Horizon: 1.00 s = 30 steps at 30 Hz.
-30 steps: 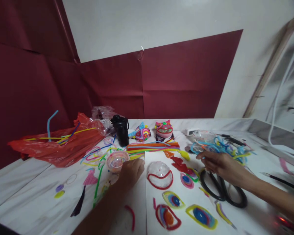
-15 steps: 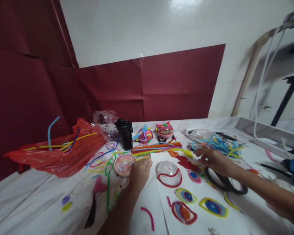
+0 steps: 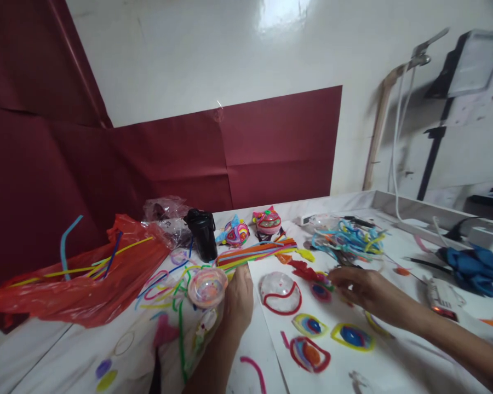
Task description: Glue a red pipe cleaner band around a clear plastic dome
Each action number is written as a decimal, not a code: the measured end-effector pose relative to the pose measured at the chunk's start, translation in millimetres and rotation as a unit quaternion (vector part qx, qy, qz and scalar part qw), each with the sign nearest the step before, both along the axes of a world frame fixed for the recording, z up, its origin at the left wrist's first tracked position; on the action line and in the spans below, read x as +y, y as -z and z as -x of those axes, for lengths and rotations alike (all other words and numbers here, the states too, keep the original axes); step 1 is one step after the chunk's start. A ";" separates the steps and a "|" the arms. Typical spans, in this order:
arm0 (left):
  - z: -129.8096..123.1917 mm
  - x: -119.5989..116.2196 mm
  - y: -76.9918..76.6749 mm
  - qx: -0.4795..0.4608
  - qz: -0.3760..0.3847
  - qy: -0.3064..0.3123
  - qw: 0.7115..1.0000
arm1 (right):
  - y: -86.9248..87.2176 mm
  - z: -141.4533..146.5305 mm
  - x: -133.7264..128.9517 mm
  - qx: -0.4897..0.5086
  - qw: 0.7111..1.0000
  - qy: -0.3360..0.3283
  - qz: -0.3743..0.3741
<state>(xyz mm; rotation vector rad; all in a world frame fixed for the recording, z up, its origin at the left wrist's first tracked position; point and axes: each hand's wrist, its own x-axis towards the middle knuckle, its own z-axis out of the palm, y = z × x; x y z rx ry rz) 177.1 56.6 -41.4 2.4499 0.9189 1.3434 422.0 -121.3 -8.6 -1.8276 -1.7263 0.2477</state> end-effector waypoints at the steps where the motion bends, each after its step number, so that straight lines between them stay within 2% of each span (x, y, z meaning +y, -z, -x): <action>1: -0.1 -0.5 -0.5 0.006 0.001 -0.001 1.000 | -0.4 2.5 -2.7 -0.006 1.000 -0.005 0.006; 5: -0.4 -1.5 -1.0 0.036 -0.016 -0.009 0.999 | -3.9 8.3 -12.3 -0.033 0.999 -0.013 0.019; 10: 0.0 0.1 -0.2 0.038 -0.044 0.020 0.998 | -8.2 8.5 -22.9 -0.028 0.999 -0.026 0.022; 19: -1.1 0.7 -5.7 0.031 0.030 0.044 0.998 | -5.0 0.8 -43.6 -0.020 0.999 -0.036 0.004; 25: -4.0 -1.8 -8.2 0.051 0.075 0.045 0.995 | -1.4 2.7 -70.0 -0.004 1.000 -0.002 -0.005; 30: -6.9 -8.4 -14.2 0.050 0.059 0.030 0.997 | 12.9 2.5 -93.3 0.000 1.000 0.019 -0.018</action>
